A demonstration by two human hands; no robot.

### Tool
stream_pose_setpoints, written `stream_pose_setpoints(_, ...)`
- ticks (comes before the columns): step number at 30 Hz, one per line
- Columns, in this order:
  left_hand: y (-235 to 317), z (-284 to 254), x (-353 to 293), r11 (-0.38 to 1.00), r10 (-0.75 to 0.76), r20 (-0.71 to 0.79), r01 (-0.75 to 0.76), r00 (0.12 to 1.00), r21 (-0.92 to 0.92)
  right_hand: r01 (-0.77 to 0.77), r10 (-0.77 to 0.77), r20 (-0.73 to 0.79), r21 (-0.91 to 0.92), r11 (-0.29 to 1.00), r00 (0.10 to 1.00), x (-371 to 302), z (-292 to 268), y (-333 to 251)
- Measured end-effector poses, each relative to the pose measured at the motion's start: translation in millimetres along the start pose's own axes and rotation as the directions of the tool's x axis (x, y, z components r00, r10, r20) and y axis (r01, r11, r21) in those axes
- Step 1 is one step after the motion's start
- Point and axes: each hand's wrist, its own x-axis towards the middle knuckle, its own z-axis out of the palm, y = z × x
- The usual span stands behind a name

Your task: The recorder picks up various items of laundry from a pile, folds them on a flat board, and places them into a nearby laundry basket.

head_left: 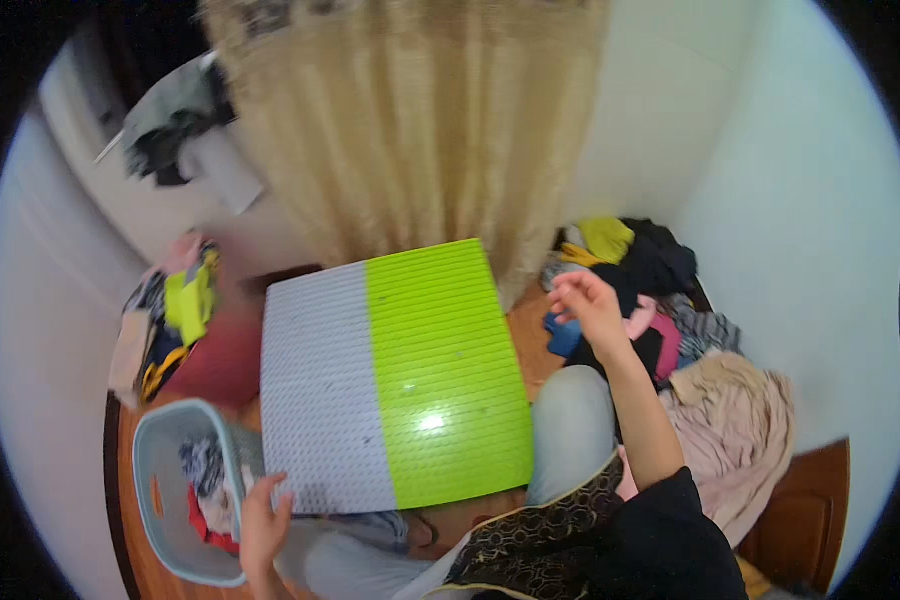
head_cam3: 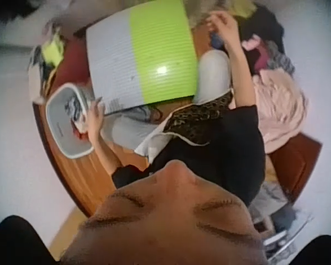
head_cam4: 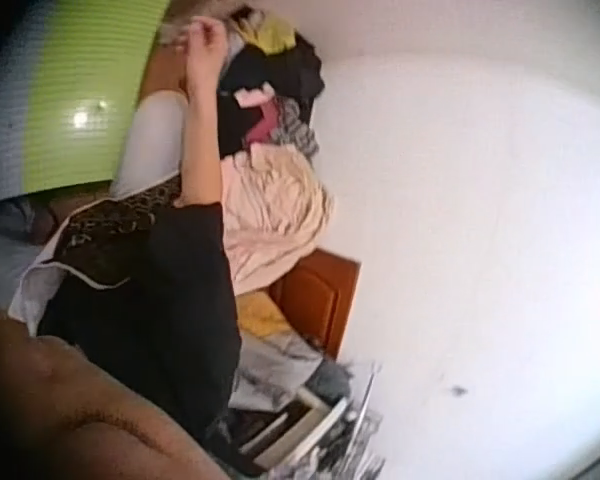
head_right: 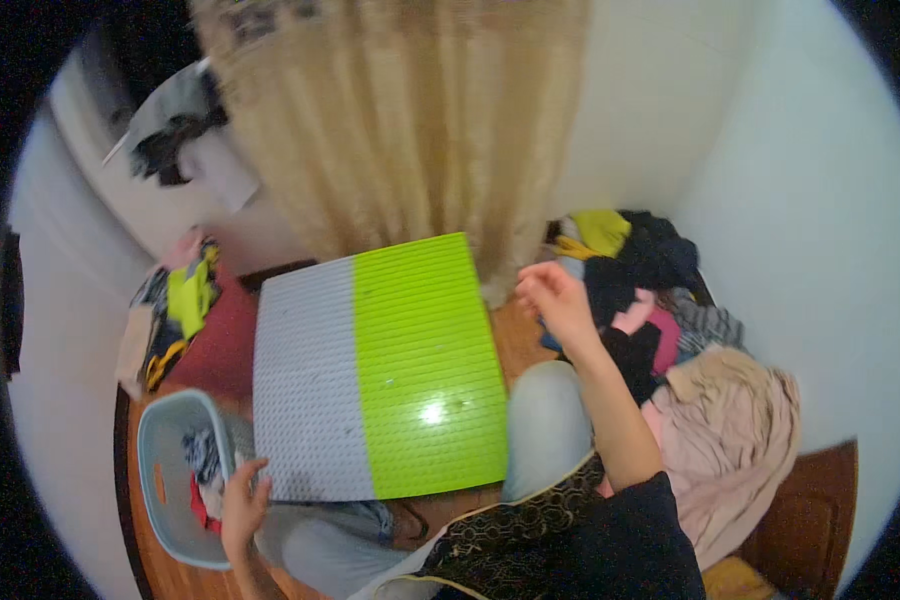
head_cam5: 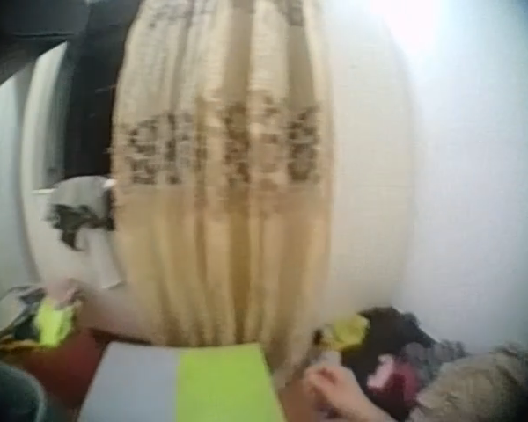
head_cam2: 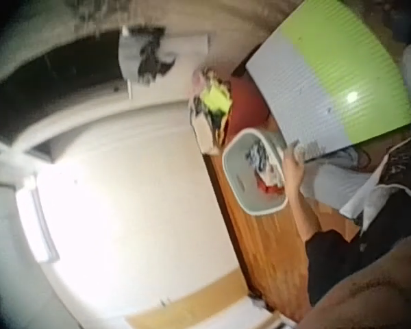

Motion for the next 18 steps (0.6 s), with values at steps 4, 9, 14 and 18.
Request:
stream_pose_setpoints(4, 71.0, 48.1, 26.1, 0.987, 0.147, 0.187, -0.157, 0.971, 0.042, -0.167, 0.172, -0.475, 0.055, 0.985, 0.863, -17.3, -126.0, 66.3)
stream_pose_setpoints(9, 98.8, 130.9, 44.3, 0.949, 0.241, 0.374, -0.299, 0.896, 0.105, -0.51, 0.028, -0.739, -0.437, 0.741, 0.673, -100.3, -253.3, 265.5)
stream_pose_setpoints(14, 107.6, 147.7, 42.7, 0.912, 0.212, 0.444, -0.34, 0.871, 0.232, -0.849, 0.27, -0.807, -0.52, 0.096, 0.525, -171.0, -189.4, 325.2)
stream_pose_setpoints(18, 126.3, 146.5, 44.0, 0.915, 0.167, 0.442, -0.305, 0.882, 0.264, -0.814, 0.263, -0.772, -0.57, 0.116, 0.578, -191.2, -186.1, 335.4)
